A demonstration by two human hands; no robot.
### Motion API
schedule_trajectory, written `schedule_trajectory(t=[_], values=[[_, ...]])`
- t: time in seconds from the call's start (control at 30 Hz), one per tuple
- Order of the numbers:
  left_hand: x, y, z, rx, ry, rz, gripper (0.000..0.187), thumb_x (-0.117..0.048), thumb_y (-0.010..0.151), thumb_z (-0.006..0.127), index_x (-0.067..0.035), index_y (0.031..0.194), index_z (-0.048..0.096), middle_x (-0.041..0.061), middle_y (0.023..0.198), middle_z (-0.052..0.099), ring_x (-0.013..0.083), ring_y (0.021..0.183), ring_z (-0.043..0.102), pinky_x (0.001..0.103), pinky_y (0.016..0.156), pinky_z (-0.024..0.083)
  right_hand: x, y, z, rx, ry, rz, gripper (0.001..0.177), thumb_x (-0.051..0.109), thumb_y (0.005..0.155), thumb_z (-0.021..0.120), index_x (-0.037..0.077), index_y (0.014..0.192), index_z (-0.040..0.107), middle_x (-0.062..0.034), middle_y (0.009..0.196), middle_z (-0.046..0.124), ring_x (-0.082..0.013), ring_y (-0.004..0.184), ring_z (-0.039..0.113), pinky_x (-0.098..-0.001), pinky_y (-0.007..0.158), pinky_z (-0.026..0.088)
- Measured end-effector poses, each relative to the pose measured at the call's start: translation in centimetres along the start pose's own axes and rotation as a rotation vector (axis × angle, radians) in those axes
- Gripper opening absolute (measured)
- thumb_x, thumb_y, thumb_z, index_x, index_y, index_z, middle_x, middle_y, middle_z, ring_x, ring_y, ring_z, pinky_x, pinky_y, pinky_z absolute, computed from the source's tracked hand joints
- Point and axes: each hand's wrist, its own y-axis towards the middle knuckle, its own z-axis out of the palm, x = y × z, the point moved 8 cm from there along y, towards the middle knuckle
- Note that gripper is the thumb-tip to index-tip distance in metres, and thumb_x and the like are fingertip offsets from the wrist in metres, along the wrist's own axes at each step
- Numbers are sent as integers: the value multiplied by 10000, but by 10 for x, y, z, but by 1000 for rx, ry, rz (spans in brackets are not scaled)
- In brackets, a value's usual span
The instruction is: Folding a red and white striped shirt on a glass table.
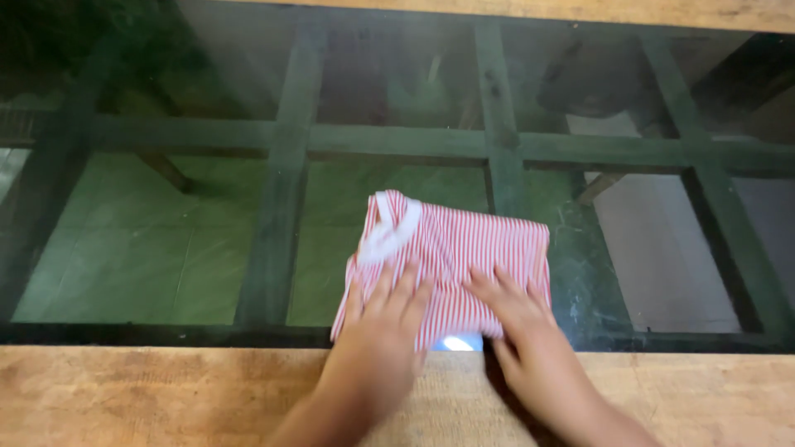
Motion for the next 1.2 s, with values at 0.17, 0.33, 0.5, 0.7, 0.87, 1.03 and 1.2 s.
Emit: schedule_trajectory(t=[0.17,0.33,0.5,0.7,0.87,1.03,1.2], values=[[-17,-60,31,-138,21,101,892,-333,660,740,-59,1462,460,211,1553,390,422,1457,299,652,1147,133,-29,-69,36,123,-35,-77,831,41,687,633,146,1499,491,-99,1587,458,-356,1523,291,-552,1198,131],[-21,-50,13,-181,40,119,912,-397,646,730,-63,1455,473,209,1557,403,421,1466,307,642,1163,140,-10,-42,30,168,-22,-45,887,151,662,768,154,1501,480,-109,1595,421,-365,1522,232,-606,1151,60],[7,22,-1,-59,16,62,847,-429,785,714,-31,1479,434,211,1569,372,404,1471,278,588,1183,127,-15,43,9,188,-14,-74,823,-70,716,634,197,1482,495,-39,1620,395,-300,1551,225,-593,1212,54],[32,77,1,-73,42,-47,739,-414,864,687,-55,1465,449,185,1574,365,393,1481,282,583,1193,124,-32,109,2,163,-6,-128,765,-103,770,606,190,1468,505,-35,1629,397,-294,1559,237,-566,1227,90],[17,36,-3,-138,71,-36,709,-268,820,684,-57,1465,481,197,1591,377,374,1483,321,567,1206,164,-18,60,7,105,-8,-78,808,-115,724,596,177,1471,503,-45,1597,442,-310,1547,266,-545,1242,119],[-16,-39,16,-125,31,43,731,-213,700,681,-46,1395,527,219,1560,410,402,1442,354,602,1158,210,-35,-40,46,145,-48,-28,893,-77,657,650,176,1495,473,-25,1615,389,-300,1556,215,-574,1230,88],[-30,-89,35,-460,293,133,397,-303,953,550,-171,1316,646,82,1477,566,268,1407,516,544,1203,316,-120,-122,144,706,-320,81,829,321,903,789,325,1591,327,97,1723,55,-270,1585,-22,-681,1182,-43]])
